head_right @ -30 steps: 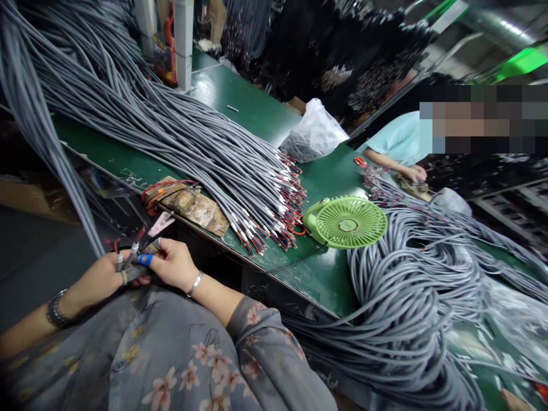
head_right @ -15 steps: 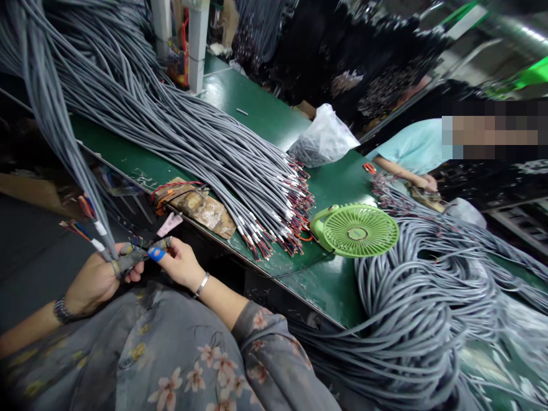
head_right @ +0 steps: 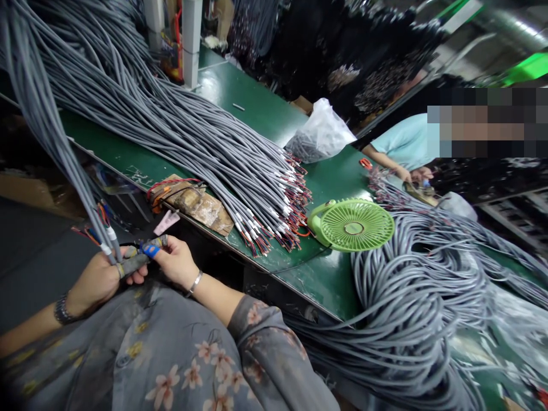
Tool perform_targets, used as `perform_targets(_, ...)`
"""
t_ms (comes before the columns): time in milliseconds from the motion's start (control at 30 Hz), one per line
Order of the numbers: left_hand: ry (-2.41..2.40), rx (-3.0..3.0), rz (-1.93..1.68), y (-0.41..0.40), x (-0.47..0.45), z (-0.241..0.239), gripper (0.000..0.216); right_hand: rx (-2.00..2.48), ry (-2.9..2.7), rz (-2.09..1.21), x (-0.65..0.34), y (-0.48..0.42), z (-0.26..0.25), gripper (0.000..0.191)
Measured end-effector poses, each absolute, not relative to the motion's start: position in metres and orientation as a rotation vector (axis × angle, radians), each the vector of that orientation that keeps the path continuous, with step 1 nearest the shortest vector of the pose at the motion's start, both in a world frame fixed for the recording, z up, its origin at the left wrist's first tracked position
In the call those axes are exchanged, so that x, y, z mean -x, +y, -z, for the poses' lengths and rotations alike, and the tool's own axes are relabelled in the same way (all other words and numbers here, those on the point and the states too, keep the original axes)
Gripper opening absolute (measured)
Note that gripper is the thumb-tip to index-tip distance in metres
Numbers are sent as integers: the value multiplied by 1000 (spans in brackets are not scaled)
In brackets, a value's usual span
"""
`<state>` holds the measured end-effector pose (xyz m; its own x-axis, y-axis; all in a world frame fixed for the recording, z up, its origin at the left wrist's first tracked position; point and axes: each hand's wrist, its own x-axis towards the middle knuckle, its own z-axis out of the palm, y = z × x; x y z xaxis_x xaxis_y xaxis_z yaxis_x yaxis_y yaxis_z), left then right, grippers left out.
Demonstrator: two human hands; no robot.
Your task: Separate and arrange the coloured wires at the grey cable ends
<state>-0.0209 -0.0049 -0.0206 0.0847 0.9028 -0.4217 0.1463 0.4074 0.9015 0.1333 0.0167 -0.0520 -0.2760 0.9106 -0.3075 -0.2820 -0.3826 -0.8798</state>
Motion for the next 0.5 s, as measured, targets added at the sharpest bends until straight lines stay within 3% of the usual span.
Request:
perform_targets(300,1348,-1045,-712,-5,23,19,20,1030,-952,-1818,-132,19,52,53)
perform_targets(500,1350,-974,-800,-5,22,21,28,1173,-872,-1756,-129,17,50,51)
